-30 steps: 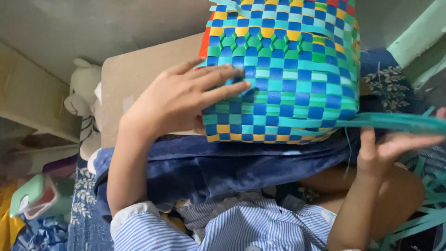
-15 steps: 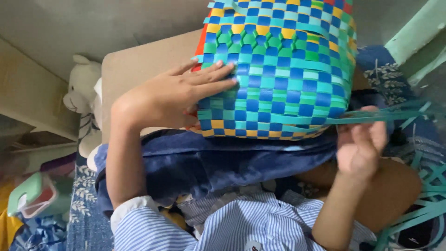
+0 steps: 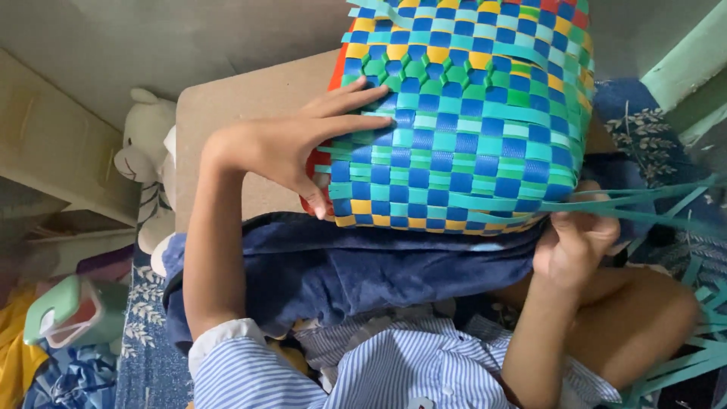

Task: Weaving a colorful plastic basket by tucking loose plastic strips into the existing weave

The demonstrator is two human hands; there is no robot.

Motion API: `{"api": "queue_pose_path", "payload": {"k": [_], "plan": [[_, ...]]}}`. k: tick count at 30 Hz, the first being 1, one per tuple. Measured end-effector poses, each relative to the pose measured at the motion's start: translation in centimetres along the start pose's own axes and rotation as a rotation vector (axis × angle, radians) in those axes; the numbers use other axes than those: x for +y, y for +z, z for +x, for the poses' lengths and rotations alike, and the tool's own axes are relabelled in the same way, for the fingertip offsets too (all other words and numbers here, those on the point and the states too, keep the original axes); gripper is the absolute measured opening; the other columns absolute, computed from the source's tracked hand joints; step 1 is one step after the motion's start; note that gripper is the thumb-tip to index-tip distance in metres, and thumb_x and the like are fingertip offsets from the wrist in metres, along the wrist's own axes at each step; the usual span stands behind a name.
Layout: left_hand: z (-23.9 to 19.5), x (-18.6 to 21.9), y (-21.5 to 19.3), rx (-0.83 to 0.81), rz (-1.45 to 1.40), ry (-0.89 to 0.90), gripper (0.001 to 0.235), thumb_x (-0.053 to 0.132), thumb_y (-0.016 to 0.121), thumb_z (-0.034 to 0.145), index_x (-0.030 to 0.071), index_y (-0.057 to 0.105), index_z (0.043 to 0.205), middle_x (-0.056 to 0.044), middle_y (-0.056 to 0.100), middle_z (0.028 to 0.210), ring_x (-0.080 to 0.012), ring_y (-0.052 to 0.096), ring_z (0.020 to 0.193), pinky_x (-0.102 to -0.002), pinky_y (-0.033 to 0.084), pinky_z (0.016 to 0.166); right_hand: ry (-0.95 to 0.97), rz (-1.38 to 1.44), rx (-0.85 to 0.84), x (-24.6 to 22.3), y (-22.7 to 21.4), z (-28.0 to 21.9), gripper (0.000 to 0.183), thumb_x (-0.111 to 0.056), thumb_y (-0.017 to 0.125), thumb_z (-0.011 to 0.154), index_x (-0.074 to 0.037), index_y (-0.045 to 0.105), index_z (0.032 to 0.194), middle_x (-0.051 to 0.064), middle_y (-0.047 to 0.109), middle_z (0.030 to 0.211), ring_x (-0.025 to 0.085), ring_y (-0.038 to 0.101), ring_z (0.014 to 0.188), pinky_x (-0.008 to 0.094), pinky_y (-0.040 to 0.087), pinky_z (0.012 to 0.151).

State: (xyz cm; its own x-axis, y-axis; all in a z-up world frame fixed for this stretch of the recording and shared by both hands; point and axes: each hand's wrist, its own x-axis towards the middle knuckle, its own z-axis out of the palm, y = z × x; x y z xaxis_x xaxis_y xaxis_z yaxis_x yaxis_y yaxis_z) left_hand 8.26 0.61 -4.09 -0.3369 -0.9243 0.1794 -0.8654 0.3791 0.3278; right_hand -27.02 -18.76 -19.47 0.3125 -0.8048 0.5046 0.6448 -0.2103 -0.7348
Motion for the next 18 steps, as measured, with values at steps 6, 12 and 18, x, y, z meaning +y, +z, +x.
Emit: {"api": "queue_pose_path", "payload": {"k": [6,12,18], "plan": [[0.0,0.4,0.9,0.031,-0.019,0.003,0.142,0.045,0.108,0.036,0.019,0.041,0.158,-0.011,0.017,0.172,-0.0425,0.011,0.16,-0.06,0.021,0.13,-0.052,0.015,0.025,0.6,0.1,0.1,0.007,-0.009,0.066,0.101,-0.01,0.065,0.107,-0.004,0.064,0.106,0.004,0.06,0.096,0.018,0.048,0.1],[0.9,1.6,1.1,0.1,0.01,-0.029,0.118,0.056,0.103,0.045,0.011,0.053,0.142,-0.012,0.03,0.162,-0.0408,0.025,0.152,-0.055,0.034,0.123,-0.037,0.124,0.016,0.9,-0.6,0.4,0.013,-0.027,0.072,0.102,-0.016,0.066,0.103,-0.007,0.061,0.099,0.002,0.056,0.089,0.018,0.045,0.093],[0.7,1.7,1.7,0.114,0.059,-0.075,0.111,0.044,0.104,0.05,0.014,0.05,0.143,-0.01,0.029,0.162,-0.0406,0.028,0.15,-0.054,0.041,0.118,0.051,0.112,0.229,1.4,-1.5,0.0,0.032,-0.038,0.074,0.099,-0.01,0.064,0.11,-0.002,0.067,0.105,0.007,0.063,0.097,0.022,0.049,0.095]]}}
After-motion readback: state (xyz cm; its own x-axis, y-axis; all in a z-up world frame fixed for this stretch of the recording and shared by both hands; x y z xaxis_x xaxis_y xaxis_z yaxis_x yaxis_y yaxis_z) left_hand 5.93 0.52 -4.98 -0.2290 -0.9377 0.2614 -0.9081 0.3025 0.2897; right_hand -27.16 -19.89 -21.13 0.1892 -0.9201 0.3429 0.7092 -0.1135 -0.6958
